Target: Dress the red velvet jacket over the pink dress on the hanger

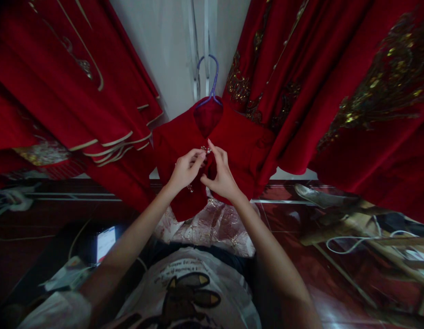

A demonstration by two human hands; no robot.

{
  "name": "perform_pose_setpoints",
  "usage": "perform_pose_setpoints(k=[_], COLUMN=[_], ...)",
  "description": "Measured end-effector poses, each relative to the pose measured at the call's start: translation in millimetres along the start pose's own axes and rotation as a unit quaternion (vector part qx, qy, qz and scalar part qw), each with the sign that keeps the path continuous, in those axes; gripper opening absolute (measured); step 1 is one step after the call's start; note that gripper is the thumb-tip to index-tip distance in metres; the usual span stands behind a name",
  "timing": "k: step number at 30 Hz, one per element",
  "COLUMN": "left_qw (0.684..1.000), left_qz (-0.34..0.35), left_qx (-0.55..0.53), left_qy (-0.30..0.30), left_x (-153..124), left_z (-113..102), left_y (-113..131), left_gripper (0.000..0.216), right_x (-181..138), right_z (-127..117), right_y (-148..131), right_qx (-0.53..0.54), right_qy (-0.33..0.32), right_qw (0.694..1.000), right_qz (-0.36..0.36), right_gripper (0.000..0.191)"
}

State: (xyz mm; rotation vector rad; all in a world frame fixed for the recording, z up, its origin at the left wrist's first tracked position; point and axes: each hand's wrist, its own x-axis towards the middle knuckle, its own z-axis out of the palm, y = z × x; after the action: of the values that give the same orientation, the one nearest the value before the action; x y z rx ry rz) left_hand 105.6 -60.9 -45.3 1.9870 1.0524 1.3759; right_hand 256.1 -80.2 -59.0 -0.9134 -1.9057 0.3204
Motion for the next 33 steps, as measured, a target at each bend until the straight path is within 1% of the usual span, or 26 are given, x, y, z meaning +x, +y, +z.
perform_pose_setpoints(k=[1, 2, 4, 6, 8, 9, 11, 12, 14, 15, 17, 18, 20, 22, 24, 26, 29, 31, 33], left_qw=[0.999, 0.998, 0.994, 0.99, 0.988, 0.986, 0.983, 0.983, 0.987, 0.99, 0.987, 0.982, 0.976, 0.977, 0.981, 0.982, 0.979, 0.975, 0.976], left_qz=[-0.018, -0.034, -0.059, -0.075, -0.085, -0.089, -0.102, -0.107, -0.109, -0.101, -0.079, -0.073, -0.083, -0.11, -0.126, -0.127, -0.121, -0.118, -0.117], left_qx=[-0.028, -0.052, -0.089, -0.115, -0.13, -0.138, -0.15, -0.148, -0.107, -0.068, 0.023, 0.062, 0.098, 0.077, 0.03, -0.006, -0.03, -0.04, -0.049], left_qy=[0.003, 0.002, -0.01, -0.023, -0.024, -0.02, -0.007, 0.004, 0.045, 0.075, 0.137, 0.161, 0.179, 0.167, 0.147, 0.14, 0.163, 0.182, 0.179], left_x=[-3.0, -5.9, -11.5, -16.9, -22.2, -24.7, -29.3, -31.3, -34.4, -35.8, -38.6, -40.1, -43.6, -47.1, -49.5, -50.3, -49.3, -48.3, -47.4], left_z=[1.7, 3.4, 6.4, 8.7, 9.5, 9.1, 5.7, 2.6, -6.1, -11.4, -22.1, -26.7, -32.6, -33.3, -29.9, -25.2, -21.3, -21.7, -23.5], left_y=[-1.4, -2.9, -5.2, -6.0, -5.5, -5.2, -5.5, -6.7, -12.3, -17.1, -30.5, -38.8, -56.1, -71.2, -80.7, -83.5, -79.6, -75.9, -73.5], left_gripper=[0.022, 0.024, 0.027, 0.03, 0.031, 0.03, 0.028, 0.027, 0.023, 0.019, 0.014, 0.017, 0.03, 0.039, 0.041, 0.038, 0.033, 0.03, 0.025], right_x=[-6.4, -12.2, -20.3, -23.2, -22.2, -21.1, -19.1, -18.4, -17.4, -17.1, -16.5, -16.4, -16.6, -17.6, -19.0, -20.0, -18.2, -13.7, -6.9], right_z=[3.1, 5.6, 6.9, -0.5, -18.0, -29.9, -56.5, -69.5, -91.1, -98.6, -106.1, -106.4, -101.4, -90.5, -75.1, -56.3, -24.5, -2.8, 18.3], right_y=[1.1, 3.3, 10.9, 20.7, 29.5, 32.7, 35.0, 33.7, 25.7, 19.0, 1.2, -8.9, -28.7, -43.2, -48.1, -42.7, -23.1, -10.2, -0.9], right_qx=[-0.02, -0.036, -0.058, -0.071, -0.081, -0.088, -0.115, -0.127, -0.112, -0.085, -0.009, 0.03, 0.086, 0.114, 0.131, 0.149, 0.172, 0.171, 0.154], right_qy=[-0.012, -0.022, -0.033, -0.026, -0.003, 0.014, 0.019, 0.023, 0.029, 0.034, 0.042, 0.04, 0.015, -0.042, -0.109, -0.153, -0.153, -0.111, -0.06], right_qw=[1.0, 0.999, 0.998, 0.997, 0.996, 0.994, 0.985, 0.981, 0.981, 0.984, 0.99, 0.991, 0.989, 0.986, 0.978, 0.97, 0.966, 0.969, 0.974], right_qz=[-0.006, -0.007, 0.003, 0.014, 0.038, 0.061, 0.124, 0.147, 0.155, 0.15, 0.134, 0.127, 0.117, 0.115, 0.119, 0.12, 0.122, 0.141, 0.156], right_gripper=[0.101, 0.103, 0.1, 0.097, 0.089, 0.083, 0.058, 0.043, 0.026, 0.023, 0.024, 0.026, 0.03, 0.032, 0.032, 0.033, 0.037, 0.038, 0.037])
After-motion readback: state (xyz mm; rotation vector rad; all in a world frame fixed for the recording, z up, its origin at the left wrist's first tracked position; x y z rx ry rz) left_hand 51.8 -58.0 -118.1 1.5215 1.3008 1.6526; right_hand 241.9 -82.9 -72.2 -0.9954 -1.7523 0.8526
